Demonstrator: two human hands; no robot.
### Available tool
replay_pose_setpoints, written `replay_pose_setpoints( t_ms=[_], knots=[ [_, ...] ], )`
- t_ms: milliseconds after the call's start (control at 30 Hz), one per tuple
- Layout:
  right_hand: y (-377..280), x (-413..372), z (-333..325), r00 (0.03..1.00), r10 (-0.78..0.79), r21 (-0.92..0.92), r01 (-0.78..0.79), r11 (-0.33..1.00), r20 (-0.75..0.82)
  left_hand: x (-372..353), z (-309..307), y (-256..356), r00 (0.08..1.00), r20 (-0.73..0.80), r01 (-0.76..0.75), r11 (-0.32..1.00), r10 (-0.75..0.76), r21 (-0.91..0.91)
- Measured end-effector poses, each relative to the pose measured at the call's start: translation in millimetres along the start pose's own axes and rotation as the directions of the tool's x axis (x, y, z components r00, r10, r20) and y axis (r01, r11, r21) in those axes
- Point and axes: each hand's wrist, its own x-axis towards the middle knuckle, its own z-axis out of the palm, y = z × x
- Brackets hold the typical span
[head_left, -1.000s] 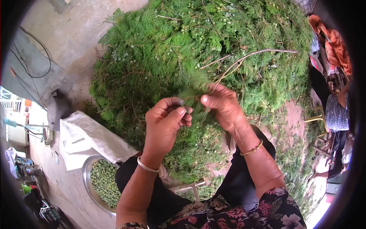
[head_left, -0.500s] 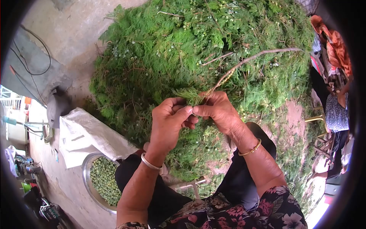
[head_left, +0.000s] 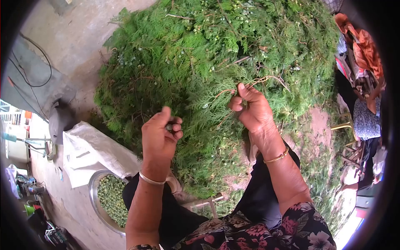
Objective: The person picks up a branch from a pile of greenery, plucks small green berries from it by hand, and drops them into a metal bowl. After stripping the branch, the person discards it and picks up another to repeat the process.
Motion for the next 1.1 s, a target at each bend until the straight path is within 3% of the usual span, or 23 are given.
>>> replay_pose_setpoints(
  t_ms=[33, 100, 200, 267, 333, 400, 433, 533, 633, 667, 700, 767, 833, 933, 967, 1033, 1100],
  knots=[
    [0, 0, 0, 1.0, -0.001, 0.0, 0.001, 1.0, -0.001, -2, 3, -3, 1.0, 0.018, -0.024, 0.991, 0.022, 0.133],
    [-5, -1, -2, 1.0, 0.005, -0.034, -0.005, 0.999, -0.002, -10, 13, -5, 0.997, 0.074, -0.039, 0.987, 0.028, 0.155],
    [4, 0, -5, 1.0, 0.002, -0.11, -0.001, 0.994, 0.008, -16, 27, -12, 0.963, 0.211, -0.248, 0.862, 0.169, 0.442],
    [12, -5, -1, 0.999, 0.0, -0.188, 0.007, 0.982, 0.036, -15, 24, -16, 0.951, 0.279, -0.253, 0.855, 0.133, 0.454],
    [16, -7, 7, 0.998, 0.03, -0.22, -0.04, 0.975, -0.049, -16, 30, -23, 0.937, 0.33, -0.267, 0.839, 0.112, 0.473],
    [17, -5, 9, 0.998, 0.005, -0.251, -0.022, 0.968, -0.069, -21, 40, -24, 0.968, 0.162, -0.242, 0.89, 0.193, 0.386],
    [16, -4, 9, 0.996, -0.003, -0.247, -0.02, 0.969, -0.09, -22, 40, -24, 0.966, 0.181, -0.241, 0.89, 0.183, 0.387],
    [13, -4, 11, 0.991, -0.074, -0.267, 0.04, 0.963, -0.116, -28, 40, -24, 0.964, 0.177, -0.265, 0.72, 0.198, 0.642],
    [12, -2, 8, 0.99, -0.046, -0.311, 0.003, 0.95, -0.132, -29, 34, -29, 0.941, 0.21, -0.336, 0.642, 0.266, 0.69],
    [11, -6, 12, 0.984, -0.06, -0.332, 0.0, 0.943, -0.17, -24, 25, -32, 0.881, 0.279, -0.446, 0.475, 0.381, 0.758],
    [17, -3, 13, 0.968, -0.058, -0.261, -0.008, 0.965, -0.246, -28, 31, -32, 0.852, 0.311, -0.485, 0.414, 0.421, 0.77],
    [19, 0, 13, 0.953, -0.101, -0.324, 0.003, 0.946, -0.285, -26, 30, -33, 0.823, 0.34, -0.518, 0.356, 0.455, 0.778],
    [20, 4, 8, 0.974, -0.118, -0.313, 0.053, 0.948, -0.192, -32, 34, -33, 0.801, 0.404, -0.556, 0.301, 0.442, 0.775],
    [20, 4, 14, 0.972, -0.046, -0.268, -0.018, 0.963, -0.232, -41, 33, -37, 0.675, 0.567, -0.689, 0.131, 0.471, 0.712],
    [20, 9, 9, 0.969, -0.056, -0.268, -0.011, 0.963, -0.24, -45, 32, -39, 0.674, 0.574, -0.695, 0.136, 0.465, 0.706],
    [16, 20, 1, 0.935, -0.104, -0.178, 0.045, 0.983, -0.338, -54, 33, -38, 0.466, 0.683, -0.767, -0.128, 0.563, 0.629],
    [6, 17, -2, 0.937, -0.113, -0.16, 0.062, 0.985, -0.331, -61, 30, -31, 0.464, 0.705, -0.808, -0.07, 0.536, 0.585]
  ],
)
